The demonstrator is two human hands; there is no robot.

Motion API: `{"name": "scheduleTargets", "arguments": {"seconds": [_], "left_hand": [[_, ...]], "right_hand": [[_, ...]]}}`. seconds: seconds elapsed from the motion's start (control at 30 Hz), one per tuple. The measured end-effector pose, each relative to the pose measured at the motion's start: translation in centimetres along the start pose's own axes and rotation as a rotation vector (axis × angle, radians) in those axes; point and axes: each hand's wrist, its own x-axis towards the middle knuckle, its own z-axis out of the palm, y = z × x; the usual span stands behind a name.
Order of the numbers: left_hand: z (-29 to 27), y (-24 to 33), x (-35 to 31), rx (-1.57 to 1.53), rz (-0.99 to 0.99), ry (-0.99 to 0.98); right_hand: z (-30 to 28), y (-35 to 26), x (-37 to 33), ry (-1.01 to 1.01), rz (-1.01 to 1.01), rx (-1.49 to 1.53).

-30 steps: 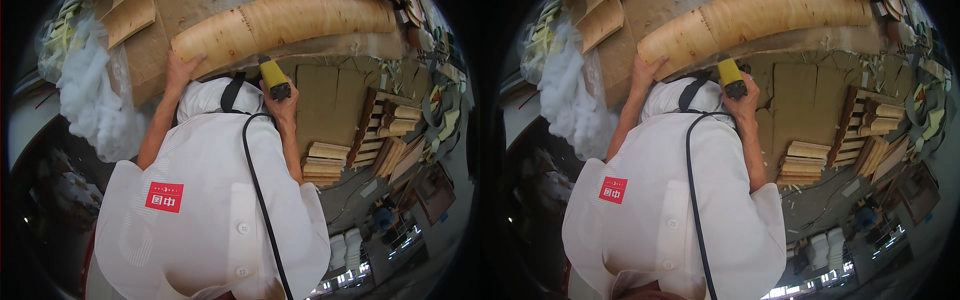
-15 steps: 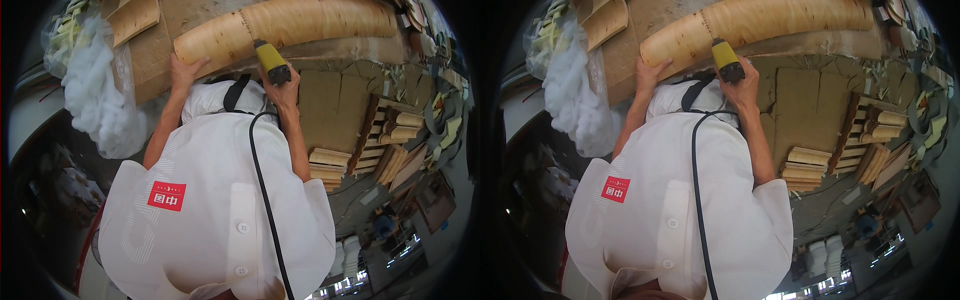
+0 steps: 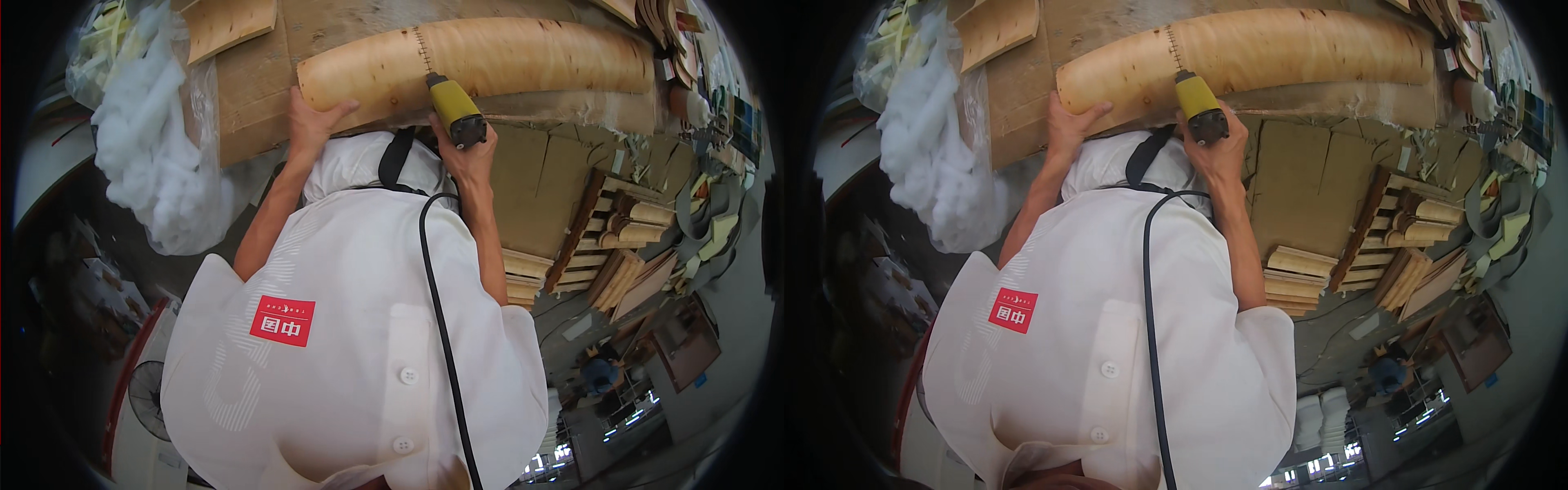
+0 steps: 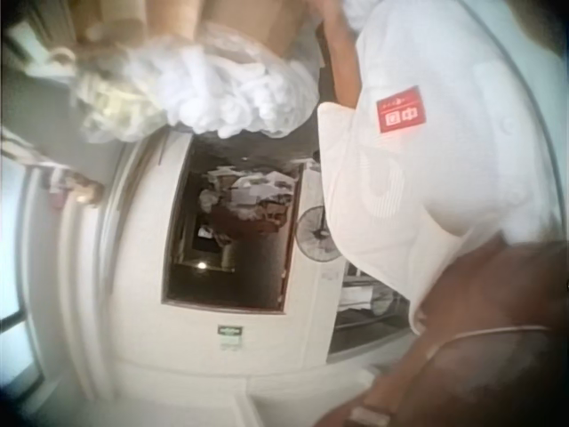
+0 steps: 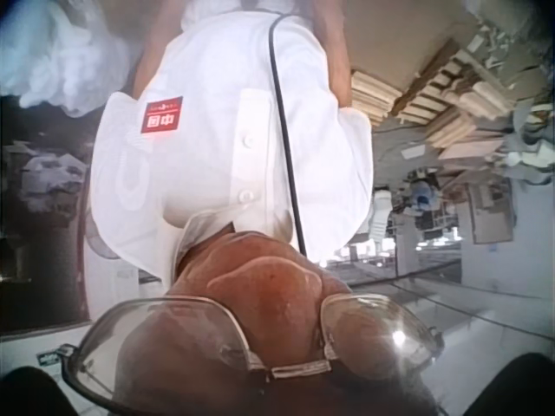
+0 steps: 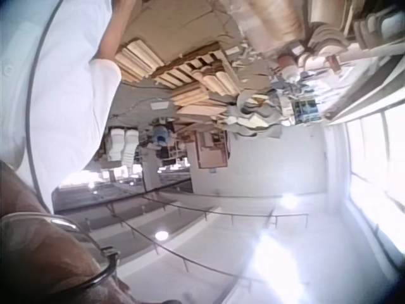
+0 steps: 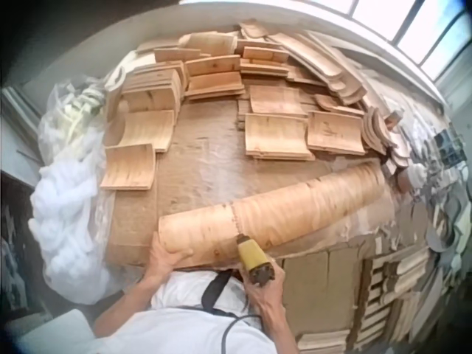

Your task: Nailing curved wood panels together using a pneumatic nail gun in a furniture workshop.

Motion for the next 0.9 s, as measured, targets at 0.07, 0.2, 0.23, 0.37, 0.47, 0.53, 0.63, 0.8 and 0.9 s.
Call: {"name": "scheduleTargets", "arguments": {"seconds": [0.07,0.2,0.23,0.37,0.47,0.53,0.63,0.8,0.9], "left_hand": [[0.0,0.8,-0.3,0.013,-0.008,-0.002],[0.0,0.4,-0.3,0.059,0.038,0.019],[0.0,0.6,-0.3,0.058,0.033,0.018],[0.1,0.8,-0.4,0.091,0.046,0.018],[0.1,0.8,-0.4,0.072,0.043,0.016],[0.1,0.9,-0.3,0.048,0.023,0.014],[0.2,0.7,-0.3,0.079,0.006,0.004],[0.2,0.5,-0.3,0.091,0.044,0.015],[0.1,0.6,-0.2,0.093,0.039,0.000]], "right_hand": [[0.0,-0.2,0.0,0.003,0.021,-0.015],[0.0,-1.3,0.3,-0.015,0.072,-0.023],[-0.1,-1.4,0.4,-0.017,0.080,-0.021],[0.0,-2.2,0.8,-0.020,0.102,-0.062],[0.0,-2.0,0.6,-0.031,0.091,-0.089],[0.2,-1.4,0.0,-0.003,0.071,-0.051],[0.0,-1.1,-0.4,0.012,0.066,-0.034],[0.1,-1.2,-0.7,0.019,0.051,-0.075],[-0.1,-1.5,-0.7,0.043,0.061,-0.023]]}}
